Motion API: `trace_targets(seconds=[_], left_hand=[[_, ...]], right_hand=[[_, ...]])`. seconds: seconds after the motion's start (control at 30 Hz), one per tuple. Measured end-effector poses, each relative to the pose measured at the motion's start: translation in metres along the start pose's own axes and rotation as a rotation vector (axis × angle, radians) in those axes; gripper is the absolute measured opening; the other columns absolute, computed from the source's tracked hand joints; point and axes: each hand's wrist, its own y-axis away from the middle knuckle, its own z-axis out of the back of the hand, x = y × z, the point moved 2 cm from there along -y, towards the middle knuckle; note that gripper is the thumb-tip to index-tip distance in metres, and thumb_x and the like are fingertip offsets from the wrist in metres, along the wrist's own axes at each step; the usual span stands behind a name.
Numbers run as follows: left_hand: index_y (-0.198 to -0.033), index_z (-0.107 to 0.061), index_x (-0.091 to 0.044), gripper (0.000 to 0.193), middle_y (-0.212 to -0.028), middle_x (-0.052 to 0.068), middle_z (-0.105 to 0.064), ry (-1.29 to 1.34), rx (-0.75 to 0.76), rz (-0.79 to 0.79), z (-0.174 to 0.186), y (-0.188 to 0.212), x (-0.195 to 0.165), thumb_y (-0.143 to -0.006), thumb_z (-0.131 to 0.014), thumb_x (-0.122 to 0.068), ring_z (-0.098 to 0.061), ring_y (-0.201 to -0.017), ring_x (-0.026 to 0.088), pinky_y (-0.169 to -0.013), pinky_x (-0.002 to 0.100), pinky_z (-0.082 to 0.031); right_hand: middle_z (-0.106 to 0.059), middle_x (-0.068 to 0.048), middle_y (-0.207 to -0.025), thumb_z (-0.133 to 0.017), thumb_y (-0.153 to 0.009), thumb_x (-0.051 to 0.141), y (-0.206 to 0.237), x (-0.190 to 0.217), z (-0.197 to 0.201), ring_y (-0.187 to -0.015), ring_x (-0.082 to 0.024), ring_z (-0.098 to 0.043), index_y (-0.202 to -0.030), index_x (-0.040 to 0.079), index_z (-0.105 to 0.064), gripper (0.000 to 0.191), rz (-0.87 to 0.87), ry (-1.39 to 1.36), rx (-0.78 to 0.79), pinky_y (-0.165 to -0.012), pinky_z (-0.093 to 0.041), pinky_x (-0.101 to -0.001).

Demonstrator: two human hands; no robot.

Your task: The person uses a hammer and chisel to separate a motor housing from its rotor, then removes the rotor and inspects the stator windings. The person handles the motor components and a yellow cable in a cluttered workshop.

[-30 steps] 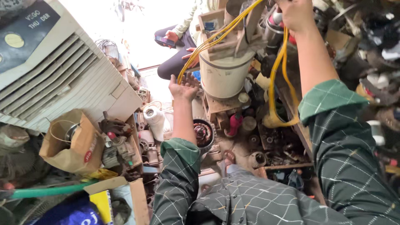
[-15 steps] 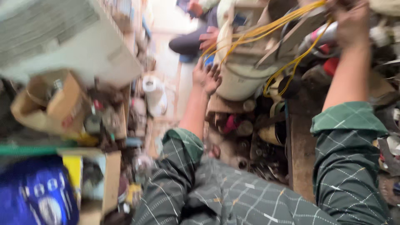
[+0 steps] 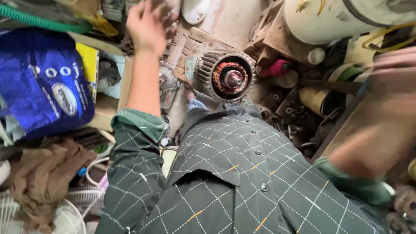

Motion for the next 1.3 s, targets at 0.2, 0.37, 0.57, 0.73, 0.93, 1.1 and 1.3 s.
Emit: trace_targets(seconds=[0.2, 0.37, 0.57, 0.73, 0.93, 1.1, 1.3], left_hand=[[-0.111, -0.073, -0.01, 0.075, -0.096, 0.009, -0.073, -0.575, -0.247, 0.263, 0.121, -0.025, 0.076, -0.099, -0.03, -0.071, -0.064, -0.073, 0.021, -0.058, 0.041, -0.049], [-0.122, -0.065, -0.001, 0.091, -0.115, 0.021, -0.067, -0.291, -0.099, 0.493, 0.12, -0.027, 0.13, -0.092, -0.029, -0.079, -0.071, -0.088, 0.039, -0.065, 0.056, -0.062], [-0.14, -0.056, -0.001, 0.105, -0.131, 0.023, -0.067, -0.043, -0.041, 0.694, 0.112, -0.026, 0.126, -0.089, -0.032, -0.089, -0.065, -0.114, 0.036, -0.097, 0.055, -0.053], [-0.144, -0.054, -0.021, 0.086, -0.132, 0.005, -0.065, -0.317, 0.047, 0.889, 0.121, -0.034, 0.14, -0.084, -0.038, -0.081, -0.063, -0.108, 0.024, -0.09, 0.045, -0.047], [-0.132, -0.066, -0.003, 0.059, -0.12, 0.012, -0.075, 0.203, 0.163, 0.798, 0.114, -0.037, 0.181, -0.104, -0.046, -0.051, -0.074, -0.105, 0.028, -0.095, 0.048, -0.059], [-0.128, -0.066, -0.003, 0.053, -0.118, 0.013, -0.073, 0.206, 0.195, 0.725, 0.111, -0.031, 0.209, -0.101, -0.05, -0.045, -0.072, -0.106, 0.028, -0.095, 0.048, -0.059], [-0.131, -0.062, -0.003, 0.066, -0.118, 0.012, -0.07, -0.209, 0.088, 0.719, 0.109, -0.026, 0.237, -0.104, -0.046, -0.061, -0.067, -0.107, 0.025, -0.094, 0.046, -0.052]], right_hand=[[-0.065, -0.014, -0.079, -0.072, -0.101, 0.052, 0.071, 0.129, -0.154, -0.073, -0.038, -0.064, -0.076, 0.006, -0.066, 0.054, -0.246, 0.281, 0.618, -0.059, -0.045, -0.0478], [-0.067, -0.016, -0.076, -0.057, -0.107, 0.057, 0.104, 0.134, -0.2, -0.07, -0.041, -0.064, -0.08, 0.014, -0.074, 0.053, -0.42, 0.448, 0.636, -0.057, -0.044, -0.0531], [-0.064, -0.016, -0.073, -0.058, -0.113, 0.052, 0.117, 0.131, -0.209, -0.066, -0.041, -0.061, -0.074, 0.011, -0.072, 0.058, -0.364, 0.614, 0.516, -0.057, -0.044, -0.0507], [-0.062, -0.016, -0.071, -0.059, -0.113, 0.047, 0.119, 0.126, -0.213, -0.063, -0.041, -0.06, -0.075, 0.013, -0.072, 0.053, -0.352, 0.6, 0.485, -0.056, -0.045, -0.0498], [-0.06, -0.016, -0.073, -0.062, -0.115, 0.038, 0.134, 0.107, -0.208, -0.067, -0.04, -0.059, -0.072, 0.007, -0.061, 0.053, -0.381, 0.449, 0.463, -0.061, -0.045, -0.0491], [-0.055, -0.015, -0.069, -0.06, -0.114, 0.031, 0.155, 0.059, -0.185, -0.06, -0.03, -0.054, -0.078, 0.002, -0.063, 0.046, -0.557, 0.28, 0.404, -0.06, -0.043, -0.0433], [-0.038, -0.006, -0.061, -0.058, -0.117, 0.028, 0.188, -0.011, -0.145, -0.06, -0.012, -0.036, -0.074, -0.003, -0.051, 0.053, -0.816, 0.096, 0.356, -0.058, -0.034, -0.0365]])
